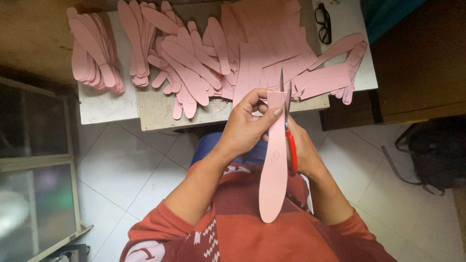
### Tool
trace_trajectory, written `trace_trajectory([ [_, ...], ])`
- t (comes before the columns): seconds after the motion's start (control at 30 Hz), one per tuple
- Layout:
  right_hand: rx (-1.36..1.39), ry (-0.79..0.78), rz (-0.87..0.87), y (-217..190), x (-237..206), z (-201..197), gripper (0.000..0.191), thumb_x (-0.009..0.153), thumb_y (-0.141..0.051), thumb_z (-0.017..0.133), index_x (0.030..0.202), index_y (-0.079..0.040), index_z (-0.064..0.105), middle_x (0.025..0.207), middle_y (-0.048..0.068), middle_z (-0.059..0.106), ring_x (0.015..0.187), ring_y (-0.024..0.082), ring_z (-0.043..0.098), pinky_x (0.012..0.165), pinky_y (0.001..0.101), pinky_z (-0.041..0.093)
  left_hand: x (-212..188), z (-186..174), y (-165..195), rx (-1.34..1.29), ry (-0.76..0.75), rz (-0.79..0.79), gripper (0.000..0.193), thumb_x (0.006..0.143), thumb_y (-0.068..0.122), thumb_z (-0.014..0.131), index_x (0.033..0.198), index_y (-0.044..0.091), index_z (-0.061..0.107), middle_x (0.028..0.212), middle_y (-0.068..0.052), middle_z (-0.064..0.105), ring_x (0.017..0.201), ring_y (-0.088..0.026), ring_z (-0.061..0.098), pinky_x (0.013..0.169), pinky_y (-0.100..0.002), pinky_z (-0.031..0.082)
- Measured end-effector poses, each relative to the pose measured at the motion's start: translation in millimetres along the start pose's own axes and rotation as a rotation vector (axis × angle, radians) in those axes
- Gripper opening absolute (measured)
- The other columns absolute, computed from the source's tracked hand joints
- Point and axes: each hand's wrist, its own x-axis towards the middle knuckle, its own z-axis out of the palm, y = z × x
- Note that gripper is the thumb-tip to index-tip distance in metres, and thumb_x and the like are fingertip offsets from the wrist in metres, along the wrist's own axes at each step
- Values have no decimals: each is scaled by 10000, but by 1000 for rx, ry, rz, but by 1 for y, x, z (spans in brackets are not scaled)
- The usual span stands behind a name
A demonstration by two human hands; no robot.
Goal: The person uses red-handled scissors to cut pink foam pieces into elongated oval shapes. They repeatedly trim the edges of each piece and place the finished shapes on a table alongside many previously cut pieces.
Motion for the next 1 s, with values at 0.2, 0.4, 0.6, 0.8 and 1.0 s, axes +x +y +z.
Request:
trace_trajectory([
  [0.2,15,30,-10,-6,-4,2,516,927,-110,632,1427,-8,555,1142,143,749,1000,177,704,856,309,552,0,1,4,8,-12,15,304,983,123,688,1266,45,607,861,10,618,696,-41,643,521,-186,528],
  [0.4,11,14,40,-1,-9,-3,394,962,-195,507,1280,-7,645,880,84,729,785,161,680,726,296,544,2,-5,7,18,-44,-19,293,980,127,680,1249,38,607,863,0,611,670,-49,639,523,-191,524],
  [0.6,37,-23,235,5,-10,-6,281,936,-164,499,1109,-20,667,682,81,630,599,165,616,581,329,543,6,-16,14,62,-84,-33,266,975,146,686,1212,48,615,896,13,584,723,-34,634,582,-182,531],
  [0.8,47,-43,31,5,-6,-9,416,939,-100,528,1338,18,548,1094,163,701,998,243,675,888,360,518,0,-15,21,218,-119,-7,234,986,158,710,1173,46,625,909,21,577,805,-29,602,669,-184,529],
  [1.0,42,-27,-112,1,-8,-9,531,923,-87,502,1445,14,499,1275,187,690,1182,280,677,1020,364,488,-3,-13,36,248,-132,-90,268,957,178,707,1182,53,630,896,22,607,755,-31,613,626,-184,515],
])
